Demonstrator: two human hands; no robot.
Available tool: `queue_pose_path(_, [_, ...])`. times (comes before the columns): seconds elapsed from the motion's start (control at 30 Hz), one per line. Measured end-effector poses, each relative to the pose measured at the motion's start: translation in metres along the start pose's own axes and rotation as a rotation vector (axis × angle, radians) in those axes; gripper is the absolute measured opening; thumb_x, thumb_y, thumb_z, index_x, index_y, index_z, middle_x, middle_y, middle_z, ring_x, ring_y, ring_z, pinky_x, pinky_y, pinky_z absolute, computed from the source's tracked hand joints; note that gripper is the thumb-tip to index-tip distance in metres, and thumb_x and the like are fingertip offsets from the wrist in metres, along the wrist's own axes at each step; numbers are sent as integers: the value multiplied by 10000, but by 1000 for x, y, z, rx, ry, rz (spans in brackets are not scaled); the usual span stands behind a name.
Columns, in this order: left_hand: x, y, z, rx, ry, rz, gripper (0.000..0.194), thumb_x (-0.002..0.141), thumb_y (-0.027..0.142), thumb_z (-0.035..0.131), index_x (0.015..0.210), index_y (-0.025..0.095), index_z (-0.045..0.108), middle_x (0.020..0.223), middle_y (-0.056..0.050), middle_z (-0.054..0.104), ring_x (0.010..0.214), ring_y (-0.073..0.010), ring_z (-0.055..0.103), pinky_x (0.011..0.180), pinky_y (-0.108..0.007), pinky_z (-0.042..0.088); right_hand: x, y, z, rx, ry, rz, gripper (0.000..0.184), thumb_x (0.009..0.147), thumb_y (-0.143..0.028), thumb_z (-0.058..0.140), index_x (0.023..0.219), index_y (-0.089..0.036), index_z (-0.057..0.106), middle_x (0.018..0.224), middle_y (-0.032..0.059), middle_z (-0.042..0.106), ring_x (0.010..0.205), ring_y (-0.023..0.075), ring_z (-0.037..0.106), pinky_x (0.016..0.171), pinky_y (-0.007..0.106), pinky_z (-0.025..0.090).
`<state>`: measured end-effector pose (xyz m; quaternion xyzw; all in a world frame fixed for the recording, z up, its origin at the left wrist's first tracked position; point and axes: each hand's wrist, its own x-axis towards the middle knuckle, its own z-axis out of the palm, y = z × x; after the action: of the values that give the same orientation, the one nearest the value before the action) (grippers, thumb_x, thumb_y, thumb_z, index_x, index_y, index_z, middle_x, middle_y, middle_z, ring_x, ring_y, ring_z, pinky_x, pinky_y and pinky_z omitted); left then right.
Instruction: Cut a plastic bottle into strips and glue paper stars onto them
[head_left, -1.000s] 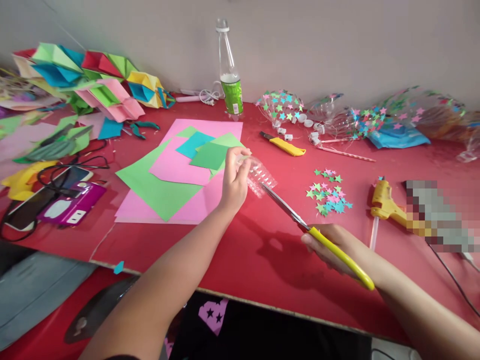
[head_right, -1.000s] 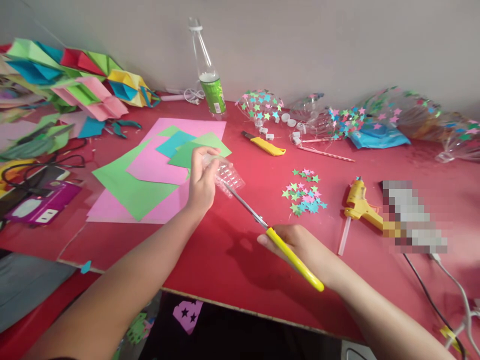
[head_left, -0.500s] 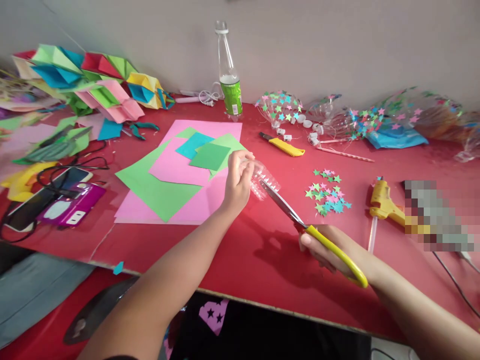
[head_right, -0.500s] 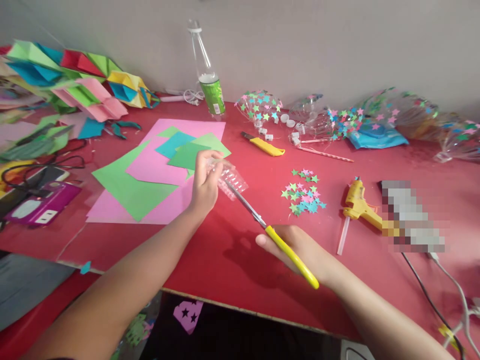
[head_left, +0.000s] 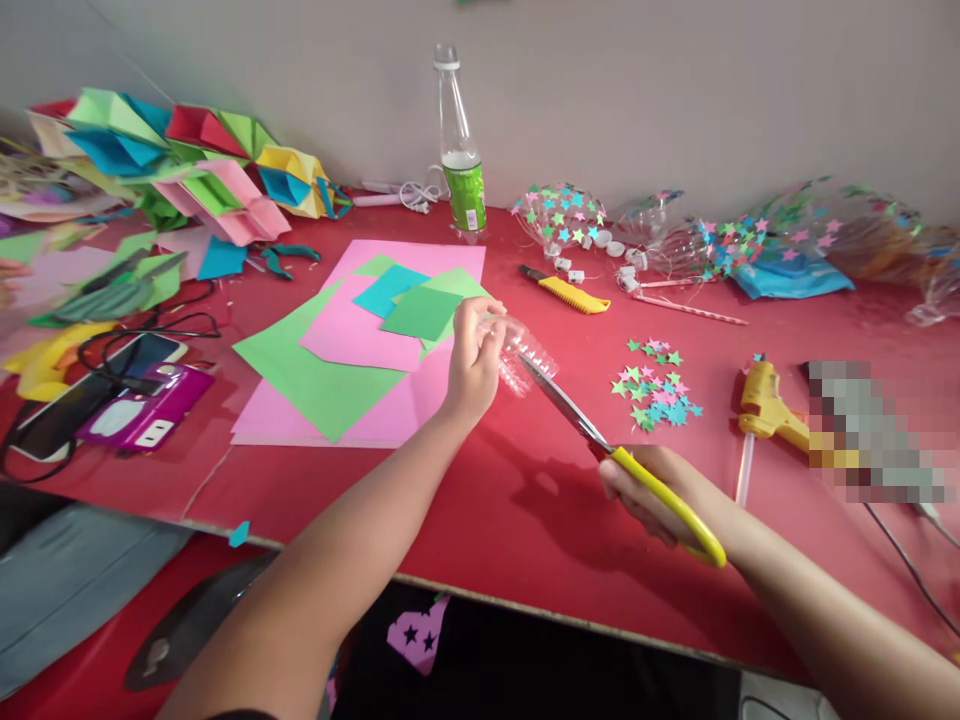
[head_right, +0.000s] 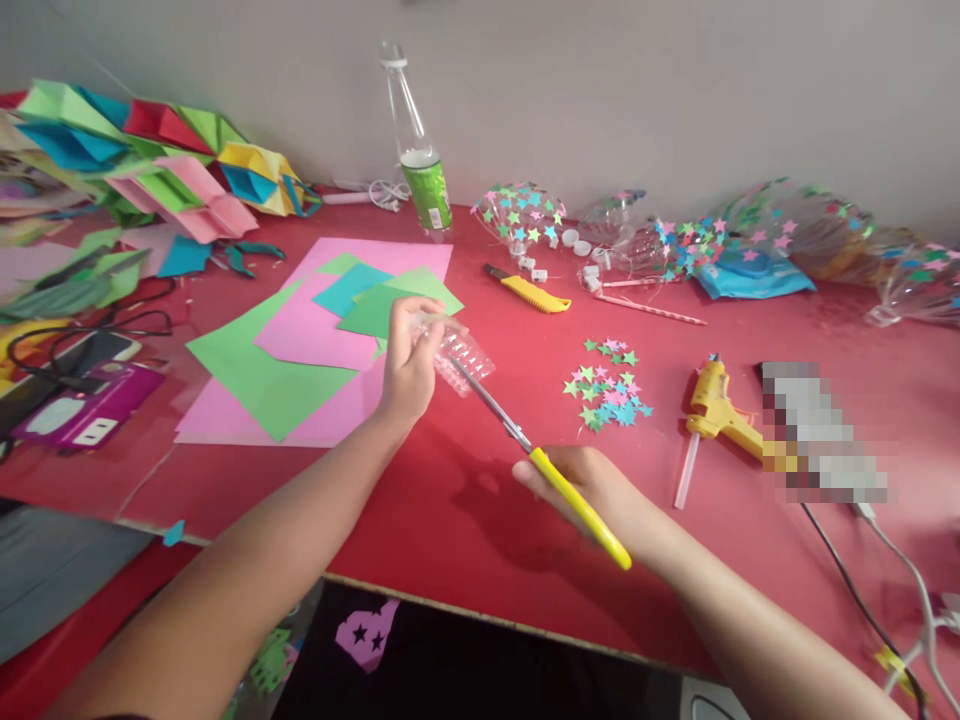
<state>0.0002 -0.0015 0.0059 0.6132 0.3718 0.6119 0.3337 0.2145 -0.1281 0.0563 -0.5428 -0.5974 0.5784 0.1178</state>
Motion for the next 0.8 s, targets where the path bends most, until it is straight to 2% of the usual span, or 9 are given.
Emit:
queue_pose_path(0.17, [-2,-4,1,66,-49,62,106,936,223,469,1026,259,509,1081,-52,521,920,-155,627,897,-390,498,1,5,-1,-56,-4,-99,546,902,-711,406,717,-200,456,496,-81,372,425,72,378,442,226,334])
queue_pose_path(0.33, [-3,-1,2,41,-79,50,92,943,245,463,1030,250,494,1072,-48,522,859,-135,635,867,-381,516,1,1,2,-16,24,-35,565,880,-739,407,699,-204,433,498,-82,349,412,67,349,411,220,289])
queue_pose_path(0.57, [-1,0,3,7,-83,25,89,940,270,465,1025,247,479,1058,-48,532,804,-119,633,786,-335,547,2,5,5,-3,63,15,519,881,-667,501,668,-219,348,512,-84,340,392,54,345,378,203,255])
queue_pose_path(0.8, [-4,-7,4,31,-121,78,131,939,316,476,1052,255,504,1103,-55,487,881,-144,620,871,-373,517,2,6,1,9,14,-77,538,893,-716,419,717,-208,422,505,-79,373,409,64,361,413,214,292])
